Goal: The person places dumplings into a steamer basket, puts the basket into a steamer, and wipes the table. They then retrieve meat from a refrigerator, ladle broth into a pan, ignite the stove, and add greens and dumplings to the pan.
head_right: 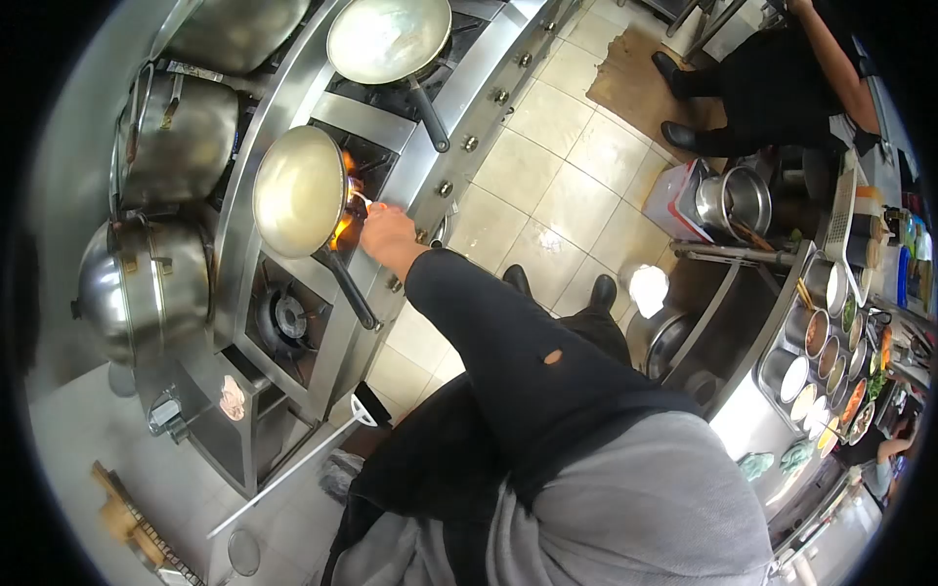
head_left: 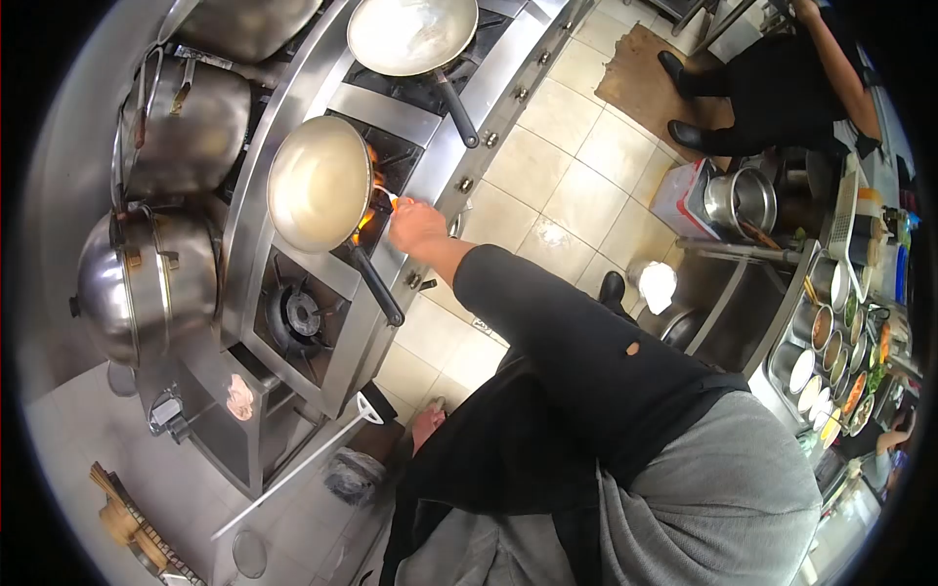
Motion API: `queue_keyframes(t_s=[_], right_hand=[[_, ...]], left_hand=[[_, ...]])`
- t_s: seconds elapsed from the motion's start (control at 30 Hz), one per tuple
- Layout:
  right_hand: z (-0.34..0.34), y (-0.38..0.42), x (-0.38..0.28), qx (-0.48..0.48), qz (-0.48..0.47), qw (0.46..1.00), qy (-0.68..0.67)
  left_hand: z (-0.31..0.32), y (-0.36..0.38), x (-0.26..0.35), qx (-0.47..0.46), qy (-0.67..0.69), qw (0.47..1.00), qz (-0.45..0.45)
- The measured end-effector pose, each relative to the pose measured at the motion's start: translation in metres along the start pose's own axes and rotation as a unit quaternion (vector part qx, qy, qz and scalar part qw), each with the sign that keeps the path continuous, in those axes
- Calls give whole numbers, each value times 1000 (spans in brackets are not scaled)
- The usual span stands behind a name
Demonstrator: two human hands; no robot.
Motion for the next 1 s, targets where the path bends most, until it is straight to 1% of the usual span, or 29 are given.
queue_keyframes(t_s=[0.03,0.07,0.1,0.13,0.17,0.2,0.23,0.27,0.33,0.37,0.4,0.43,0.5,0.53,0.57,0.6,0.63,0.67,0.7,0.73,0.77,0.8,0.83,0.87,0.9,0.97,1.0], right_hand=[[0,1,-4,31,2,999,20],[1,2,-7,32,1,999,19],[2,3,-7,-3,12,1000,-14],[0,-1,-2,-29,26,998,-44],[-1,-2,-1,-42,-24,998,33],[14,-12,13,37,-26,998,-34],[-13,6,15,45,-31,998,-25],[-14,2,31,-1,-75,996,-41],[-41,14,67,-42,-70,993,-81],[-68,29,86,-28,-73,989,-128],[-101,49,106,-16,-66,991,-118],[-143,62,133,25,-47,992,-117],[-210,100,176,97,-32,978,-180],[-250,119,202,148,-36,964,-218],[-298,144,229,196,-40,946,-256],[-347,179,255,317,-81,905,-271],[-397,216,279,416,-55,875,-242],[-449,259,298,519,-58,829,-202],[-495,307,313,631,-69,759,-144],[-535,340,343,678,-61,714,-164],[-574,379,368,752,-85,642,-125],[-615,409,400,719,-71,647,-245],[-647,446,423,763,-78,590,-253],[-682,475,454,800,-31,564,-203],[-715,500,478,810,-60,532,-237],[-777,543,537,826,-14,472,-308],[-797,568,527,818,23,462,-342]], left_hand=[[-2,0,-1,20,110,994,19],[-5,0,-2,36,219,974,36],[-15,2,21,84,171,979,70],[-16,-8,21,88,164,981,49],[-18,-16,21,77,157,985,5],[-20,-30,20,69,162,984,-26],[-24,-45,20,58,173,982,-49],[-30,-63,21,56,200,976,-68],[-50,-106,29,61,253,960,-105],[-63,-130,37,68,272,953,-114],[-74,-157,49,65,277,952,-109],[-84,-182,61,61,279,953,-102],[-105,-228,90,52,273,957,-81],[-108,-248,106,41,267,960,-70],[-111,-266,122,28,257,964,-60],[-109,-282,142,17,248,967,-55],[-102,-298,161,0,236,970,-48],[-94,-312,182,-19,224,974,-37],[-86,-324,202,-35,214,976,-28],[-76,-334,221,-54,200,978,-18],[-66,-343,241,-69,188,980,-8],[-54,-352,259,-83,174,981,2],[-42,-358,278,-97,160,982,13],[-32,-364,294,-106,149,983,23],[-22,-370,309,-116,132,984,38],[-2,-382,337,-133,95,984,67],[6,-389,348,-153,48,982,95]])
Point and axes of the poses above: each hand's wrist, its own y-axis away from the middle knuckle, its own z-axis out of the palm, x = y × z, the point moved 4 cm from there along -y, towards the middle knuckle, and after that the axes turned 14 degrees about z, right-handed, at the moved point
